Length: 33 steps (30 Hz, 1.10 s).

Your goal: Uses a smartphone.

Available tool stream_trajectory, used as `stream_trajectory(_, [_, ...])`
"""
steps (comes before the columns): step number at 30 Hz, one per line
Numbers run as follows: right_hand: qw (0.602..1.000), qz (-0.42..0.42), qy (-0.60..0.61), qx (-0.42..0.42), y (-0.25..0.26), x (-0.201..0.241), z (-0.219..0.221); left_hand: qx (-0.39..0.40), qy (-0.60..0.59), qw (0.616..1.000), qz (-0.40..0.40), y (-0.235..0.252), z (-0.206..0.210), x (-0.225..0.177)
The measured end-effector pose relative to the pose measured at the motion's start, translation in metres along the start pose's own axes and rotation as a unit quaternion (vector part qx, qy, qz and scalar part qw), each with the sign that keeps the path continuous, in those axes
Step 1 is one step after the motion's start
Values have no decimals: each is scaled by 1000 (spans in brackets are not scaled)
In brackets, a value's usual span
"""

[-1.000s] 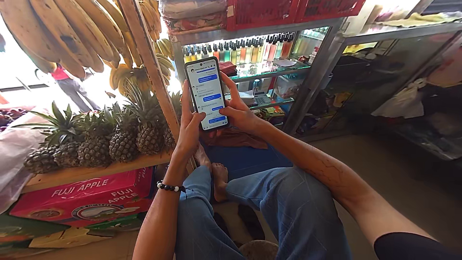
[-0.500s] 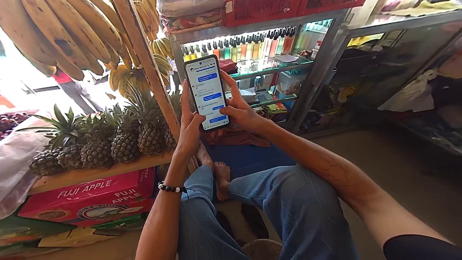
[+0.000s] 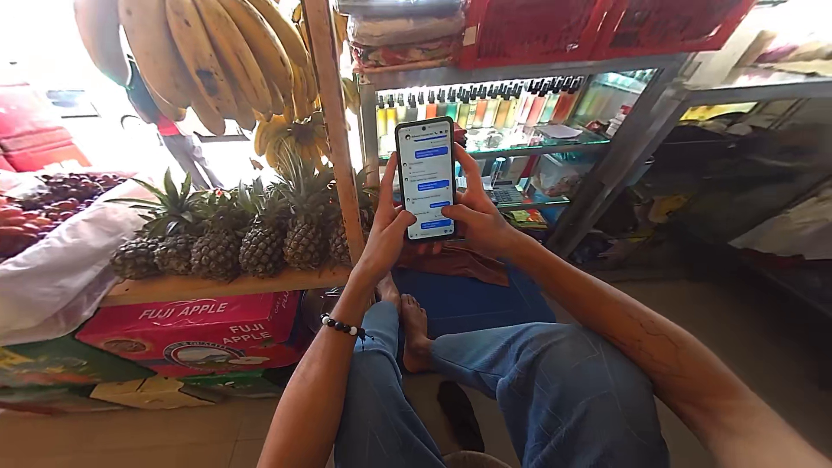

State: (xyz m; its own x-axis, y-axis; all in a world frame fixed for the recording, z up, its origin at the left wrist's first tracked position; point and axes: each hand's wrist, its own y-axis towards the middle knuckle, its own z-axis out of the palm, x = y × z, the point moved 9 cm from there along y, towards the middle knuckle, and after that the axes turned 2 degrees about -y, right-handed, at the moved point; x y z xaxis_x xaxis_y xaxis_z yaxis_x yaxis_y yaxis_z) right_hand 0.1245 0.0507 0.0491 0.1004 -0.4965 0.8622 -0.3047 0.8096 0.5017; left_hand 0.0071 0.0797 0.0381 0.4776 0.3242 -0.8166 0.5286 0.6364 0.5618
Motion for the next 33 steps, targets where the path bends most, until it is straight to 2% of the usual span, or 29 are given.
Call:
stream_trajectory(10, [1000, -5, 11, 5, -7, 5, -5, 18, -18, 999, -20, -2, 10, 1])
stream_trajectory(12, [1000, -3, 10, -1, -6, 3, -7, 2, -18, 1000, -26, -7, 8, 1])
stream_trajectory(22, [999, -22, 17, -15, 6, -3, -8, -17, -16, 999, -26, 4, 1, -2])
stream_trajectory(33, [1000, -20, 7, -15, 0, 2, -8, 2, -15, 1000, -18, 4, 6, -1])
